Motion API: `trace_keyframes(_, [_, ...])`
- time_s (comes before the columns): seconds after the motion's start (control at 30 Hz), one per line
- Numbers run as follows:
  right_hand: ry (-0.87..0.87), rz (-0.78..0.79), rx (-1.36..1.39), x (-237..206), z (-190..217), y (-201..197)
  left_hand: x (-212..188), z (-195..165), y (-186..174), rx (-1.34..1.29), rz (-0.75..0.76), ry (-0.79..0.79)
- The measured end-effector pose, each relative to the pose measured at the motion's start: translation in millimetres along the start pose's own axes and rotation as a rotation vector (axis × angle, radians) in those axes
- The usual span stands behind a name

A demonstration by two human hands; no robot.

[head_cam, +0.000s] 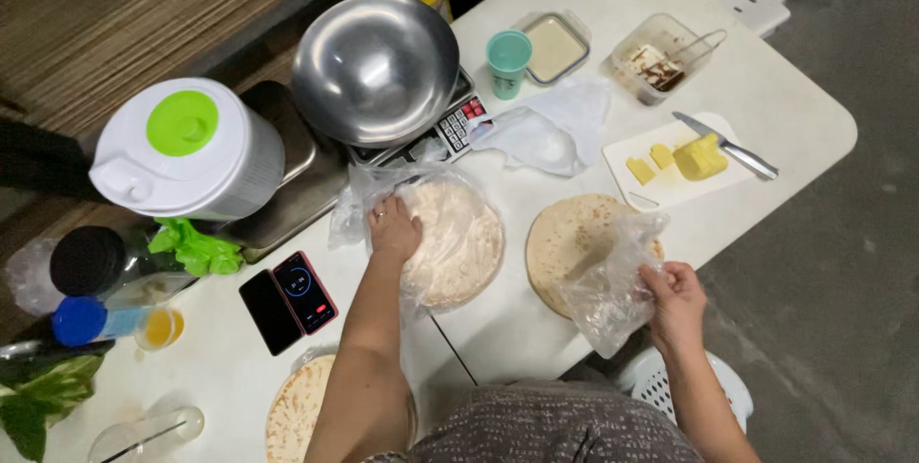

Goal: The person holds a plastic container of sauce and uses tongs to drizzle sauce over a tortilla already topped with shredded cheese. They spread sauce across the surface, then place a second tortilla on top and press it down, covering the assembled flatbread with plastic wrap.

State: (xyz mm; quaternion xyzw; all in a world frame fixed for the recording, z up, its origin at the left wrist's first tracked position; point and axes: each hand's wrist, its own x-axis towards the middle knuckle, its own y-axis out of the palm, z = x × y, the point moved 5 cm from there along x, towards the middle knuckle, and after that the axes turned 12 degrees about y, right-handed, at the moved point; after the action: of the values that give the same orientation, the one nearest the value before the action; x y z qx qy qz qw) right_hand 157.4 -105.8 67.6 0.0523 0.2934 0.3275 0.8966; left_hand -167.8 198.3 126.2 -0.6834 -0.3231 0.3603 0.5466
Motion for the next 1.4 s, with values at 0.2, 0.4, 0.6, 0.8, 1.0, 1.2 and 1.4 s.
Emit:
trace_keyframes(0.2, [0.022,0.099,-0.085,7.6,-0.3,39.5,-15.3,-4.9,5.4,-0.195,-0.189,0.037])
trace_keyframes(0.4, [0.100,0.371,-0.010,-1.1,-0.5,85.0,-65.4,-27.9,0.0,-0.118,-0.315,0.057])
trace_keyframes(0.6, [0.133,0.589,-0.204,-24.7,-19.3,130.8,-101.8,-84.4,31.6,-1.798,-0.029,-0.208])
trace_keyframes(0.8, [0.010,0.583,-0.411,-22.8,-29.1,157.8,-136.5,-56.4,44.9,-1.859,-0.225,-0.202])
trace_keyframes(1.0, [-0.065,0.524,-0.226,-20.9,-13.1,168.3,-195.9,14.5,34.7,-1.836,-0.697,-0.272])
trace_keyframes(1.2, [0.097,0.744,-0.135,-63.5,-45.9,200.5,-217.0,-4.0,45.4,-1.554,-0.366,-0.338])
trace_keyframes(1.4, [0.038,0.744,-0.246,-51.5,-45.9,187.2,-247.3,-2.1,38.0,-1.544,-0.264,-0.438])
